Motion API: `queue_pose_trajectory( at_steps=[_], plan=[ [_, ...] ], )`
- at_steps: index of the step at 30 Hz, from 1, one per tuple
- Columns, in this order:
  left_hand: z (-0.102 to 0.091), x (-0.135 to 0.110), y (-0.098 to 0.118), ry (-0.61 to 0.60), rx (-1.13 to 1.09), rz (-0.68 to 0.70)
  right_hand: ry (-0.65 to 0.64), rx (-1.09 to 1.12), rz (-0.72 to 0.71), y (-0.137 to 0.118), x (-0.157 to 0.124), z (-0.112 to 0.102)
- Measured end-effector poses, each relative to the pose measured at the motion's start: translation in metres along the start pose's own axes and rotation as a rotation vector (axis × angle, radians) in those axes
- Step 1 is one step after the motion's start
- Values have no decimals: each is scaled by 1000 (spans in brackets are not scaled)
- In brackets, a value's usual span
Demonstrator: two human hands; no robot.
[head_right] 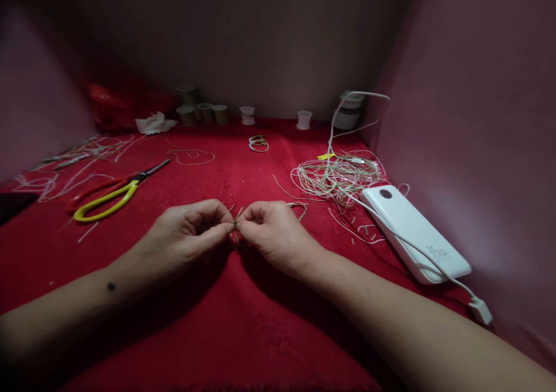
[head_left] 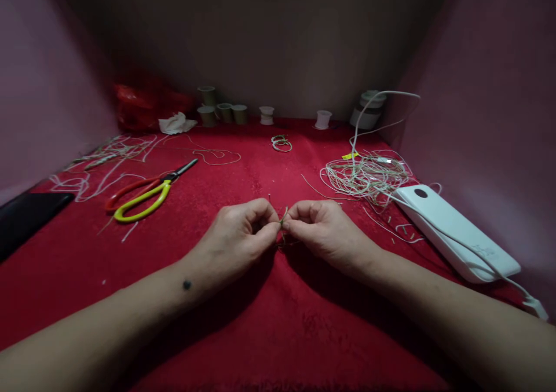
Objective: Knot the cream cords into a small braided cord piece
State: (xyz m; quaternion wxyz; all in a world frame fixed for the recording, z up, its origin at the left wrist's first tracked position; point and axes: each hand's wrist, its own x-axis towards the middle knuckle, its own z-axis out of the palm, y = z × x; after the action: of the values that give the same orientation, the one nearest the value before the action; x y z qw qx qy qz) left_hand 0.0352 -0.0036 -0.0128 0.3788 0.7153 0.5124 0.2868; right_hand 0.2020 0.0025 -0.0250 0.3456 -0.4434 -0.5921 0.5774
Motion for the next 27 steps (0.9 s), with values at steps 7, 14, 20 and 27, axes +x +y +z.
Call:
queue_pose_trajectory(
  at_steps=[7, 14, 20, 27],
  plan=[
    [4, -2, 1, 10, -234, -72, 48, 34, 46, -1, -4, 3],
    [-2, -1, 5, -144, -355, -177, 32, 112, 200, -8, -9, 2],
    [-20, -16, 12, -112, -270, -158, 42, 149, 249, -8, -7, -2],
    [-155, -72, -42, 533, 796, -368, 61, 141, 295, -9, -5, -8]
  ],
)
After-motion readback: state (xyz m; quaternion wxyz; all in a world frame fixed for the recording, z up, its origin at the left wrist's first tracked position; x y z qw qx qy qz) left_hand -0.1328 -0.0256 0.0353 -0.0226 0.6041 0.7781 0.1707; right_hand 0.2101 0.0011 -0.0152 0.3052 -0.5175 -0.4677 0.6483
